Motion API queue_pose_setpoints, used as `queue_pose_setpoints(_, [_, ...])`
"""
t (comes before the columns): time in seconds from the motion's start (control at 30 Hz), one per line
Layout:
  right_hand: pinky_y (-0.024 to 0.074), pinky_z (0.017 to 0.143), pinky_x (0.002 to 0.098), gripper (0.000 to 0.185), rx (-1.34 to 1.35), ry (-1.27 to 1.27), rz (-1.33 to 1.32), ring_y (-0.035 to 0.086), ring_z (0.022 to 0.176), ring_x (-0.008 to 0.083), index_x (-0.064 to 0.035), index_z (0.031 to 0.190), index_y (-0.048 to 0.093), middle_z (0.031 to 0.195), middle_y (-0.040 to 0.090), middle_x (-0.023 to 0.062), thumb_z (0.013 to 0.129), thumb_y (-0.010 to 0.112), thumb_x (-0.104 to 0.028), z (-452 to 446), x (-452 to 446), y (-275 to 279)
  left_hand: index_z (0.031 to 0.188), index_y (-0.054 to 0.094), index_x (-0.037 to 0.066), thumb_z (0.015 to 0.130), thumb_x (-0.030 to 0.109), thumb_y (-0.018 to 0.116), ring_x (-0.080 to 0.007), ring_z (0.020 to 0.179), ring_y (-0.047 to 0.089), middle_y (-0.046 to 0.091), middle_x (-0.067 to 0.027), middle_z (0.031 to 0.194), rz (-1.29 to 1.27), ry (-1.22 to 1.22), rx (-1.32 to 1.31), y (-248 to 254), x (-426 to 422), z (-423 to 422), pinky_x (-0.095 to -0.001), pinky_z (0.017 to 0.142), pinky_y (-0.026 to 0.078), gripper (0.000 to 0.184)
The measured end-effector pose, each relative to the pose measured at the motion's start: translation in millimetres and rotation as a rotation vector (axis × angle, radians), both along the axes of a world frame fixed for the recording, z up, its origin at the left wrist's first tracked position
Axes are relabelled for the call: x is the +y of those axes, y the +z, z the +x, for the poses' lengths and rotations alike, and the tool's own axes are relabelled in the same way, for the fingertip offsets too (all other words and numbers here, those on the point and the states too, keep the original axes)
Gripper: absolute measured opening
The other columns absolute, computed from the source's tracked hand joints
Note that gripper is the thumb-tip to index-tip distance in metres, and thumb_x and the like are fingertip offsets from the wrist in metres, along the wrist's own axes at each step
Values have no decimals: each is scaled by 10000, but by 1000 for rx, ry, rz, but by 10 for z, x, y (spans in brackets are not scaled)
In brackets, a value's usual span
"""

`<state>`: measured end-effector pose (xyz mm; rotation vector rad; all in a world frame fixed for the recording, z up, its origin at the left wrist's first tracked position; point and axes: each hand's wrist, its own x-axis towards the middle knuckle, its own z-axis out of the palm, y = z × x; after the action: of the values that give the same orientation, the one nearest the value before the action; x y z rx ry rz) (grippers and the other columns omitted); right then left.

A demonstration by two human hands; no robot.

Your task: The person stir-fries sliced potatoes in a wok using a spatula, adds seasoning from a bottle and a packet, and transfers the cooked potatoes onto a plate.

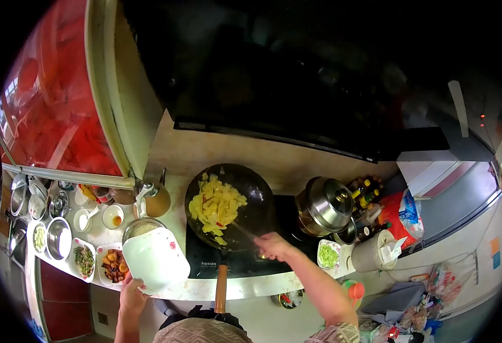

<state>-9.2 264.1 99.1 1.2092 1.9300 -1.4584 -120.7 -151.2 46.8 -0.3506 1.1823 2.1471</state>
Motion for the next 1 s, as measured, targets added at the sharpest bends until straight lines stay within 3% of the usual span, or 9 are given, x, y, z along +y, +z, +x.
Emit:
queue_pose_setpoints(0.1, [211, 347, 226, 309, 105, -72, -80, 364, 422, 59, -102, 769, 543, 616, 485, -24, 924, 538, -369, 9, -205, -242, 1155, 541, 42, 728, 6, 422, -233, 894, 584, 563, -77, 1006, -36, -42, 33, 20, 82, -42, -414, 781, 534, 444])
queue_pose_setpoints(0.17, [194, 340, 220, 297, 188, -143, -141, 361, 424, 56, -110, 765, 539, 617, 482, -30, 919, 535, -364, -15, -228, -459, 1087, 570, 47, 719, -7, 452, -161, 765, 524, 531, -35, 863, -96, -8, 31, 205, 263, -57, -413, 756, 538, 390])
queue_pose_setpoints(0.33, [187, 339, 218, 277, 218, -180, -227, 357, 428, 51, -105, 794, 540, 639, 484, -30, 917, 540, -353, 12, -212, -430, 1054, 577, 54, 726, -4, 460, -151, 770, 522, 510, -23, 833, -91, -30, 86, 270, 453, -166, -422, 756, 546, 353])
queue_pose_setpoints(0.43, [196, 349, 215, 261, 247, -225, -285, 351, 429, 49, -94, 827, 548, 643, 482, -23, 921, 552, -337, 125, -199, -243, 1059, 575, 46, 737, -23, 463, -154, 771, 523, 506, -27, 831, -105, -50, 101, 323, 566, -257, -444, 771, 547, 347])
queue_pose_setpoints(0.5, [179, 358, 199, 216, 196, -220, -265, 298, 422, 39, -51, 993, 568, 631, 464, -9, 988, 482, -248, 194, -169, -135, 1084, 570, 35, 752, -41, 471, -157, 782, 531, 518, -37, 847, -54, -56, 121, 331, 650, -316, -459, 783, 554, 355])
queue_pose_setpoints(0.67, [184, 362, 197, 235, 281, -258, -301, 302, 429, 35, -22, 1029, 554, 657, 473, 7, 993, 474, -240, 411, -61, 121, 1101, 566, 28, 771, -37, 494, -157, 801, 552, 538, -52, 875, -132, -44, 107, 374, 902, -457, -447, 786, 564, 345])
queue_pose_setpoints(0.77, [194, 365, 202, 193, 278, -298, -268, 307, 423, 40, -71, 912, 548, 662, 476, 1, 965, 520, -254, 524, -38, 443, 1111, 571, 44, 775, -17, 521, -152, 822, 562, 559, -47, 910, -100, -60, 107, 241, 1080, -514, -416, 772, 568, 344])
queue_pose_setpoints(1.0, [215, 359, 208, 199, 285, -226, -136, 332, 418, 43, -70, 912, 553, 644, 480, 1, 961, 528, -262, 662, -80, 881, 1149, 561, 74, 789, 25, 580, -200, 908, 597, 578, -31, 953, -101, -76, 60, -62, 1831, -436, -461, 824, 550, 364])
